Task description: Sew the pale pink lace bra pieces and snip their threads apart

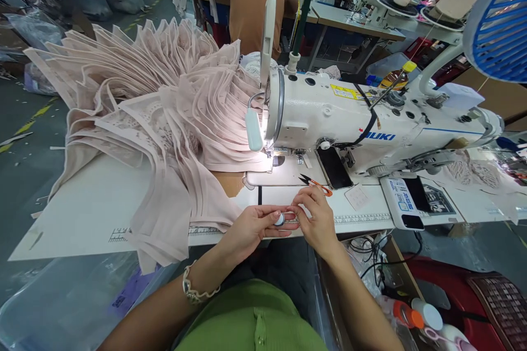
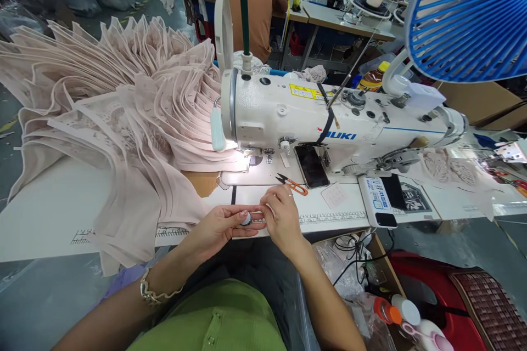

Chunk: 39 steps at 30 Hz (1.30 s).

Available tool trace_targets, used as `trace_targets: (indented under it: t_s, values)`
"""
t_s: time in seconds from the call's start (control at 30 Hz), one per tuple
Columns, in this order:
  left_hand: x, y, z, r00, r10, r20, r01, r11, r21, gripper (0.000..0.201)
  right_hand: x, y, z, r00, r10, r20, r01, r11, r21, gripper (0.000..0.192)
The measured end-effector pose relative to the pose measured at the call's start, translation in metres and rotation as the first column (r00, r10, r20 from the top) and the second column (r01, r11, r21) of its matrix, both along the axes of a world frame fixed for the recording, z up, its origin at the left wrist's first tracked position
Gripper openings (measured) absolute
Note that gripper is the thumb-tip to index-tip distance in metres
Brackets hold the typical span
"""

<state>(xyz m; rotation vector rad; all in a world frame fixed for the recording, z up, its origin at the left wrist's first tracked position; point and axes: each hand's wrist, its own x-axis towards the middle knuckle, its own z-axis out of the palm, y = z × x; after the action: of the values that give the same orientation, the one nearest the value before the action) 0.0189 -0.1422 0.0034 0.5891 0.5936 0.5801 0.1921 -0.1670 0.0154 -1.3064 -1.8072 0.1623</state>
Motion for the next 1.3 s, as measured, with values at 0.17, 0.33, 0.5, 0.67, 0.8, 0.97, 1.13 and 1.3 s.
trace_targets:
  t_s: [0.17,0.33,0.5,0.67,0.8,0.97,1.13,1.3]
  values:
    - [0.0,0.001,-0.005,0.998,-0.015,-0.065,0.014,1.0,-0.022,0.044,-0.013,-0.002,0.002,0.872,-0.051,-0.487,-0.076,0.969,-0.237,0.015]
    - [0.0,0.0,-0.006,0.999,0.04,-0.019,-0.037,0.991,0.129,0.031,-0.021,-0.003,0.001,0.572,0.059,-0.818,-0.285,0.95,-0.131,0.016]
    - [-0.001,0.001,-0.001,0.996,0.067,-0.051,-0.058,0.985,0.163,0.034,-0.012,-0.005,-0.004,0.942,0.028,-0.333,0.014,0.992,0.123,0.011]
    - [-0.002,0.002,-0.001,0.969,0.225,-0.099,-0.192,0.944,0.267,0.036,0.003,-0.02,-0.013,0.984,-0.106,0.145,0.079,0.98,0.182,0.01]
    - [-0.003,0.002,-0.001,0.94,0.324,-0.107,-0.266,0.892,0.365,0.025,0.005,-0.033,-0.022,0.914,-0.069,0.401,-0.027,0.973,0.228,0.037]
    - [-0.003,0.0,0.003,0.931,0.344,-0.122,-0.278,0.884,0.376,0.024,-0.003,-0.037,-0.017,0.885,-0.23,0.405,0.112,0.949,0.293,0.048]
    - [-0.002,0.002,0.005,0.88,0.435,-0.192,-0.317,0.838,0.444,0.023,-0.016,-0.047,0.008,0.988,0.091,0.123,-0.073,0.987,-0.142,0.046]
    - [-0.001,0.002,0.004,0.867,0.454,-0.205,-0.333,0.834,0.439,0.023,-0.019,-0.054,0.009,0.957,0.144,0.252,-0.074,0.96,-0.268,0.052]
